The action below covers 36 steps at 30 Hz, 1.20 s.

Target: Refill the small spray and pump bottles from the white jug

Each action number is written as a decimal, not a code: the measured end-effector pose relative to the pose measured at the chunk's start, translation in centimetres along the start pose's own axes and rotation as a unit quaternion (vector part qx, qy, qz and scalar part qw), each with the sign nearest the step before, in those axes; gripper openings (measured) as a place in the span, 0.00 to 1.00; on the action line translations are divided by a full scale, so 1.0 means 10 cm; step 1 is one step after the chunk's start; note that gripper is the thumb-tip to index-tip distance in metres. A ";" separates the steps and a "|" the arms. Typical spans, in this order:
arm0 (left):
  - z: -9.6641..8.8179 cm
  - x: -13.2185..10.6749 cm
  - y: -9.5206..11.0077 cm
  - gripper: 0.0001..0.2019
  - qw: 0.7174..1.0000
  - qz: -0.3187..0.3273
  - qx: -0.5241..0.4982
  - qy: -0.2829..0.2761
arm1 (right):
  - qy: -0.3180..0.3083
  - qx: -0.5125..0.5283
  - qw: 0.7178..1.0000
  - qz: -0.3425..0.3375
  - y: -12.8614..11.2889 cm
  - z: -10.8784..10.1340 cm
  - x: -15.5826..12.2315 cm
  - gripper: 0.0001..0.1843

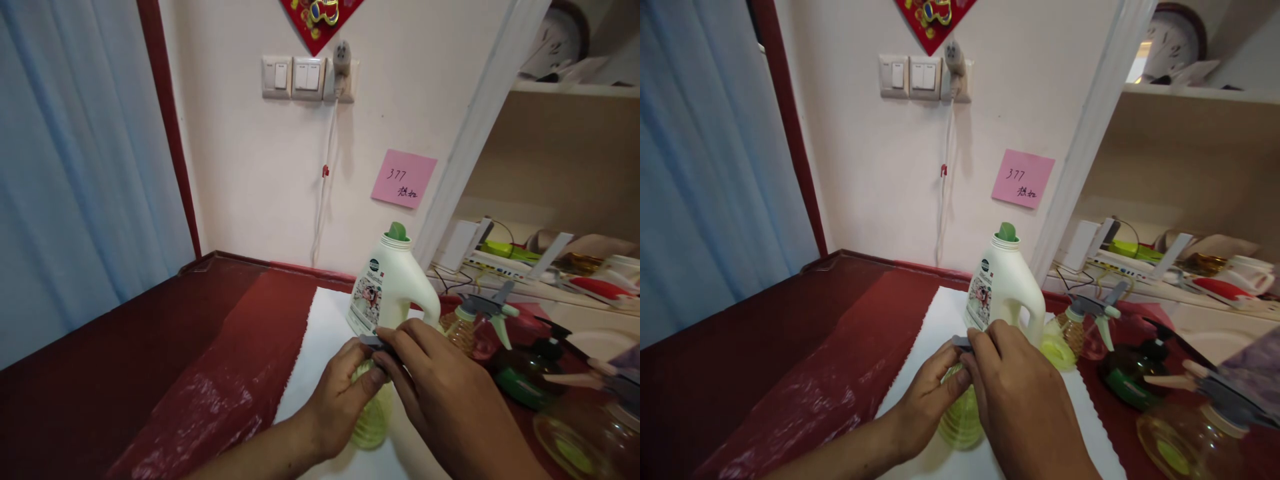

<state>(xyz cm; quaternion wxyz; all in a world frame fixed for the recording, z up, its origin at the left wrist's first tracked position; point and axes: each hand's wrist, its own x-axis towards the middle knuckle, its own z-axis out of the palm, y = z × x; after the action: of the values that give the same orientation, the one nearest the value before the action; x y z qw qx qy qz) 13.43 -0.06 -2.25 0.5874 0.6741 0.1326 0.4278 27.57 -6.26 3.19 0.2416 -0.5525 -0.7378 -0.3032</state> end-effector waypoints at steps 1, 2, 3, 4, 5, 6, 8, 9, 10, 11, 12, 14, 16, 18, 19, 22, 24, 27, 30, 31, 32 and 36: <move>0.01 0.00 0.01 0.11 1.000 -0.005 -0.003 -0.001 | -0.001 -0.004 1.000 -0.001 0.00 0.00 0.00 0.15; 0.02 0.00 0.02 0.12 1.000 -0.013 -0.013 0.001 | -0.003 -0.005 1.000 0.000 -0.01 0.00 0.00 0.15; 0.04 0.01 0.02 0.15 0.999 -0.025 -0.029 0.008 | -0.005 -0.004 1.000 0.001 -0.01 -0.01 0.00 0.15; 0.06 0.01 0.02 0.18 0.998 -0.037 -0.047 0.020 | -0.005 -0.002 1.000 0.002 -0.01 -0.01 0.00 0.15; 0.08 0.02 0.02 0.20 0.996 -0.048 -0.063 0.035 | -0.004 0.002 1.000 0.003 -0.02 -0.01 0.00 0.14; 0.09 0.03 0.01 0.20 0.995 -0.054 -0.074 0.048 | -0.005 0.006 1.000 0.004 -0.02 -0.01 0.00 0.14; 0.11 0.04 -0.01 0.18 0.993 -0.057 -0.079 0.062 | -0.004 0.012 1.000 0.005 -0.02 -0.01 0.00 0.13; 0.11 0.04 -0.02 0.17 0.993 -0.057 -0.078 0.063 | -0.004 0.013 1.000 0.006 -0.02 -0.01 0.00 0.12; 0.11 0.04 -0.03 0.17 0.993 -0.056 -0.078 0.061 | -0.005 0.013 1.000 0.006 -0.02 -0.01 0.00 0.12; 0.10 0.04 -0.04 0.16 0.994 -0.055 -0.077 0.060 | -0.005 0.013 1.000 0.008 -0.02 -0.01 -0.01 0.12; 0.09 0.04 -0.04 0.15 0.994 -0.054 -0.075 0.057 | -0.004 0.011 1.000 0.008 -0.02 -0.01 -0.01 0.12; 0.06 0.03 -0.03 0.13 0.996 -0.048 -0.062 0.045 | -0.002 0.004 1.000 0.007 -0.01 0.00 -0.01 0.13; 0.04 0.04 -0.01 0.12 0.998 -0.036 -0.044 0.023 | 0.002 0.000 1.000 0.006 -0.01 0.01 -0.02 0.13; 0.02 0.04 0.02 0.12 0.999 -0.022 -0.034 0.003 | 0.001 0.001 1.000 0.009 -0.01 0.01 -0.02 0.14; 0.02 0.04 0.03 0.13 0.999 -0.017 -0.034 -0.003 | -0.001 0.002 1.000 0.011 -0.01 0.01 -0.01 0.14; 0.01 0.02 0.03 0.14 0.999 -0.021 -0.040 -0.006 | -0.003 0.007 1.000 0.013 -0.01 0.01 -0.01 0.14; 0.02 0.02 0.02 0.16 0.999 -0.029 -0.042 0.001 | -0.003 0.010 1.000 0.013 -0.02 0.00 -0.01 0.13; 0.02 0.03 -0.01 0.17 0.999 -0.028 -0.037 0.012 | -0.013 0.012 1.000 0.016 -0.03 0.02 -0.02 0.12; 0.01 0.05 -0.02 0.15 0.999 -0.026 -0.031 0.009 | -0.017 0.013 0.999 0.029 -0.05 0.04 -0.02 0.08; 0.01 0.05 -0.02 0.15 0.999 -0.029 -0.028 0.007 | -0.015 0.013 0.999 0.034 -0.06 0.04 -0.01 0.07; 0.01 0.05 -0.02 0.15 0.999 -0.034 -0.024 0.007 | -0.016 0.012 0.999 0.041 -0.07 0.03 0.00 0.07; 0.00 0.00 -0.07 0.22 0.998 -0.054 -0.011 0.014 | -0.032 0.021 0.997 0.072 -0.13 -0.02 0.06 0.07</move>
<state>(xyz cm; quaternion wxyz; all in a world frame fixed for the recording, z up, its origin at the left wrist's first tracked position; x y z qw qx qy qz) 13.70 0.14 -2.89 0.6154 0.6533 0.1721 0.4060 26.14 -6.28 3.45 0.2507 -0.6084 -0.7097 -0.2517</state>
